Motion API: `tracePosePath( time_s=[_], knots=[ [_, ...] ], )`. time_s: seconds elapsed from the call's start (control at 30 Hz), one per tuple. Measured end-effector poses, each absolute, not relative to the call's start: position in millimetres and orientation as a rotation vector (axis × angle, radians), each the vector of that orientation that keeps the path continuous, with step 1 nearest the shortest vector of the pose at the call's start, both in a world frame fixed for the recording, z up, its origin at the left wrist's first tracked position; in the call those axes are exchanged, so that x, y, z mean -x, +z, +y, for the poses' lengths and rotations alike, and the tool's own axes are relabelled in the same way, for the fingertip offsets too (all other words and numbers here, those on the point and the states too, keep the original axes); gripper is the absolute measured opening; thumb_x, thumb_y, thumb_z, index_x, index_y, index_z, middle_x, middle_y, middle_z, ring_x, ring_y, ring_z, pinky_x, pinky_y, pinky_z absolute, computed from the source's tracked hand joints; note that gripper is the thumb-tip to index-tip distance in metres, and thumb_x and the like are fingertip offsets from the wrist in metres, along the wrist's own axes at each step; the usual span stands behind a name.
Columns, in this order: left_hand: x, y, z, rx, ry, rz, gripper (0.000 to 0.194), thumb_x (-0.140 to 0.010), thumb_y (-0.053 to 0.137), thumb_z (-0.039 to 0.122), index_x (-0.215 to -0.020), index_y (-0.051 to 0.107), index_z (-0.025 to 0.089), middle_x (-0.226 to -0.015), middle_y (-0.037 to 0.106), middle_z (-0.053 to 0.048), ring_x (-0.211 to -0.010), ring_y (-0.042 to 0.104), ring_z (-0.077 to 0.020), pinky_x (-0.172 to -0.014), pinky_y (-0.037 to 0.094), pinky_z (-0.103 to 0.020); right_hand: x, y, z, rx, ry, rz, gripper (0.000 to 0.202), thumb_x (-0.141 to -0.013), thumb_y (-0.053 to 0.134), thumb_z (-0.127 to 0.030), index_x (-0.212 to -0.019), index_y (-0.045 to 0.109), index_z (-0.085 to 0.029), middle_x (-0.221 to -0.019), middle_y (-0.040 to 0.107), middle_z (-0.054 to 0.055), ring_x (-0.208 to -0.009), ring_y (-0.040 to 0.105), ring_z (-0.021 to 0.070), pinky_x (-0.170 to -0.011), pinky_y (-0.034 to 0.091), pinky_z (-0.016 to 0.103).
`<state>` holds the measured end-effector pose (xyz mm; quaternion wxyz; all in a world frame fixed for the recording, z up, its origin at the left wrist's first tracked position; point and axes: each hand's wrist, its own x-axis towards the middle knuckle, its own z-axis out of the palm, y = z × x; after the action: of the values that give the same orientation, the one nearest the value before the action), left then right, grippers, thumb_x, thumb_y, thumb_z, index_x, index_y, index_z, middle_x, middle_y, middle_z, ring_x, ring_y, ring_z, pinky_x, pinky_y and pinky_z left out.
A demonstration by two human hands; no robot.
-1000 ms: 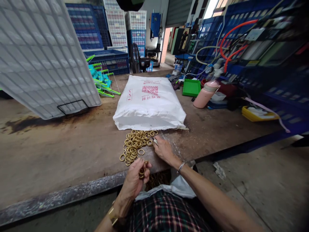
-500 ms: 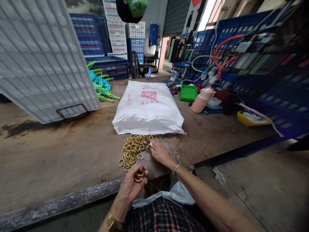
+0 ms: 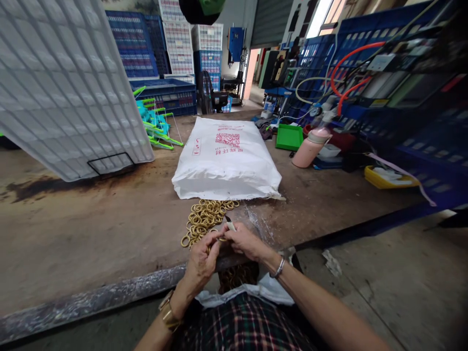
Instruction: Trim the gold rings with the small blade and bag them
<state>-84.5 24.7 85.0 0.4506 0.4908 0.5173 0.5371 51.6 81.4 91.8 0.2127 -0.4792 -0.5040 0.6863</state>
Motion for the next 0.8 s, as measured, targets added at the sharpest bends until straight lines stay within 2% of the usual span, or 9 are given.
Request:
tracePosePath(
  time_s=[0.13,0.27,0.37,0.47,0.63,0.8],
  knots=[
    [83.0,86.5,23.8,-1.123,1.278,1.305,0.01,-0.069,0.064,0.022,-0.075,0.071,0.019,-0.07,0.067,-0.003,-0.068,0.058,-0.0169,-0.067,0.043,-0.025,-50.2,95.5,74.4,1.31,1.986,-1.348,0.008,-0.071,0.045,-0.027,-0.075,0.045,-0.02,-0.051,0.04,-0.01,-0.033,0.019,0.0032,-0.035,0.013,0.018],
    [81.4,85.1,22.9,-1.06,1.258,1.351,0.014,-0.073,0.061,0.03,-0.069,0.066,0.018,-0.056,0.057,0.001,-0.053,0.05,-0.012,-0.052,0.038,-0.021,-49.7,95.3,73.0,1.283,1.667,-1.597,0.022,-0.077,0.045,-0.036,-0.063,0.044,-0.018,-0.051,0.041,-0.007,-0.042,0.032,0.0054,-0.042,0.024,0.019],
    [80.2,81.6,21.9,-1.009,1.216,1.358,0.02,-0.072,0.061,0.037,-0.07,0.062,0.017,-0.053,0.052,0.004,-0.046,0.043,-0.0082,-0.045,0.032,-0.019,-48.2,92.7,73.4,1.27,1.449,-1.741,0.025,-0.075,0.047,-0.033,-0.057,0.041,-0.018,-0.053,0.039,-0.006,-0.051,0.034,0.0073,-0.048,0.026,0.019],
    [79.1,79.0,19.9,-0.868,1.118,1.318,0.029,-0.072,0.059,0.046,-0.069,0.056,0.017,-0.051,0.048,0.006,-0.038,0.036,-0.0051,-0.038,0.026,-0.017,-46.5,88.7,73.7,1.294,1.411,-1.774,0.023,-0.075,0.046,-0.03,-0.055,0.04,-0.019,-0.053,0.035,-0.007,-0.051,0.031,0.0077,-0.047,0.025,0.02],
    [77.2,80.2,16.9,-0.694,1.076,1.143,0.032,-0.072,0.06,0.048,-0.071,0.049,0.018,-0.054,0.048,0.007,-0.036,0.034,-0.0026,-0.035,0.02,-0.014,-48.5,86.4,73.5,1.284,1.418,-1.784,0.021,-0.081,0.039,-0.027,-0.062,0.046,-0.018,-0.058,0.048,-0.004,-0.054,0.042,0.0094,-0.052,0.032,0.021],
    [75.6,80.1,16.4,-0.688,1.139,1.146,0.031,-0.073,0.06,0.047,-0.073,0.048,0.018,-0.056,0.049,0.007,-0.038,0.036,-0.0029,-0.034,0.023,-0.013,-56.7,84.4,69.0,1.307,1.016,-2.145,0.016,-0.081,0.038,-0.017,-0.069,0.05,-0.017,-0.061,0.051,-0.001,-0.055,0.042,0.0102,-0.054,0.03,0.021]
  ],
)
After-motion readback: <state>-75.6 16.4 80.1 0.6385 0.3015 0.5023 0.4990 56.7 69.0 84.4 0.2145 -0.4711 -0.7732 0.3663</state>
